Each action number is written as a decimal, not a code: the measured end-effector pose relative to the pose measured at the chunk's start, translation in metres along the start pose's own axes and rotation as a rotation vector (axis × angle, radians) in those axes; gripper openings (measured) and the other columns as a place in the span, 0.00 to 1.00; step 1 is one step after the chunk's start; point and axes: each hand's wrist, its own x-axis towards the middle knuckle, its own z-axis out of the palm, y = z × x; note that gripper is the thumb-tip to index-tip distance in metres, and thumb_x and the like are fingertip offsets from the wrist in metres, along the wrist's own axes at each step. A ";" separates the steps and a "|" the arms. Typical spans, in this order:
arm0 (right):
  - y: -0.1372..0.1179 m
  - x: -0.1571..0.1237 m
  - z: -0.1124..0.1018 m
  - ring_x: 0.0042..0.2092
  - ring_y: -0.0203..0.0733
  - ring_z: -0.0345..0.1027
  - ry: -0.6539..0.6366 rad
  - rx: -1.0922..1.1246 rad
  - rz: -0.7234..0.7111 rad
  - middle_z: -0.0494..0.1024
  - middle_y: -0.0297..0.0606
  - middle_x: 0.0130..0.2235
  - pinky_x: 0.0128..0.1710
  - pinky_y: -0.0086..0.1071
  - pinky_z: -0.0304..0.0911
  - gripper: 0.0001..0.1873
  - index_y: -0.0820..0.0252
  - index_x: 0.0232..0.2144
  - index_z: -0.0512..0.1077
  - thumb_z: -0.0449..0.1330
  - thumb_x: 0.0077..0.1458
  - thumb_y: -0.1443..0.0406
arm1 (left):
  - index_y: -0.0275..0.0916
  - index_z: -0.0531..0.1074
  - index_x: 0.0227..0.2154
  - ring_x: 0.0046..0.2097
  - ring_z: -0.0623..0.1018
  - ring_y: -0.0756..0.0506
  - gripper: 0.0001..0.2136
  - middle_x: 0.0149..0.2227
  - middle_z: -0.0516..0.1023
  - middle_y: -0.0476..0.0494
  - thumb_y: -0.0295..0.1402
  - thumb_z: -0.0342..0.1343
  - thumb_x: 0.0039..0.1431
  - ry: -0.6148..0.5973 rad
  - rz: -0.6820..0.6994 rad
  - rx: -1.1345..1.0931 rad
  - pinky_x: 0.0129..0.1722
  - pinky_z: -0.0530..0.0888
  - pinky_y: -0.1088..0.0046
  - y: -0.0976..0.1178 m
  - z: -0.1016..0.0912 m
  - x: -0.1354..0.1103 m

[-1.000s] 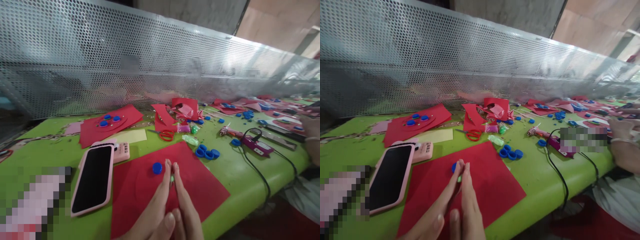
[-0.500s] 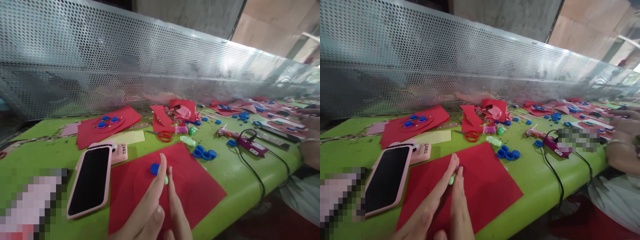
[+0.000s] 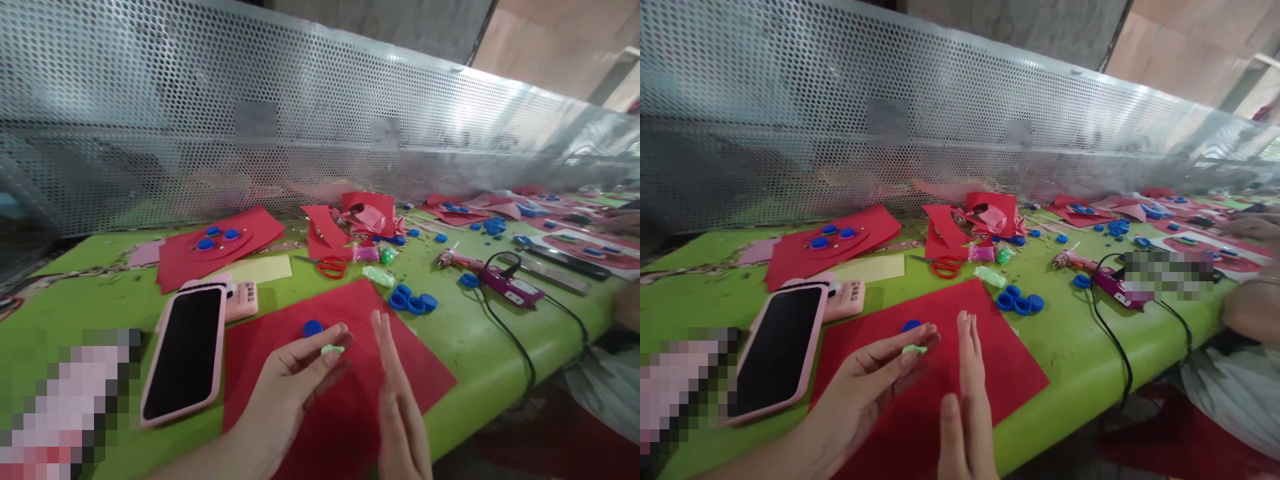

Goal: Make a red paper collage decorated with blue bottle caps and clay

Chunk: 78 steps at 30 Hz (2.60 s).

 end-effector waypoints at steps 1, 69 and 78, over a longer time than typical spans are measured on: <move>0.002 -0.002 0.000 0.66 0.44 0.31 0.039 0.114 0.068 0.43 0.27 0.67 0.64 0.44 0.41 0.25 0.43 0.63 0.46 0.43 0.65 0.61 | 0.43 0.80 0.34 0.48 0.77 0.42 0.16 0.40 0.82 0.46 0.32 0.70 0.36 -0.004 0.005 0.022 0.42 0.77 0.77 0.000 0.000 0.000; 0.075 0.178 -0.077 0.49 0.48 0.69 -0.337 -0.479 -0.299 0.74 0.44 0.49 0.48 0.42 0.65 0.24 0.57 0.52 0.66 0.57 0.51 0.67 | 0.40 0.79 0.32 0.48 0.71 0.43 0.06 0.53 0.71 0.42 0.33 0.58 0.55 -0.033 1.059 1.440 0.49 0.69 0.62 0.035 0.043 0.134; 0.071 0.179 -0.079 0.50 0.47 0.67 -0.298 -0.434 -0.337 0.73 0.43 0.48 0.49 0.42 0.64 0.23 0.57 0.51 0.65 0.57 0.50 0.67 | 0.40 0.80 0.33 0.50 0.72 0.39 0.06 0.53 0.72 0.39 0.33 0.60 0.53 0.008 0.942 1.505 0.51 0.68 0.55 0.045 0.049 0.132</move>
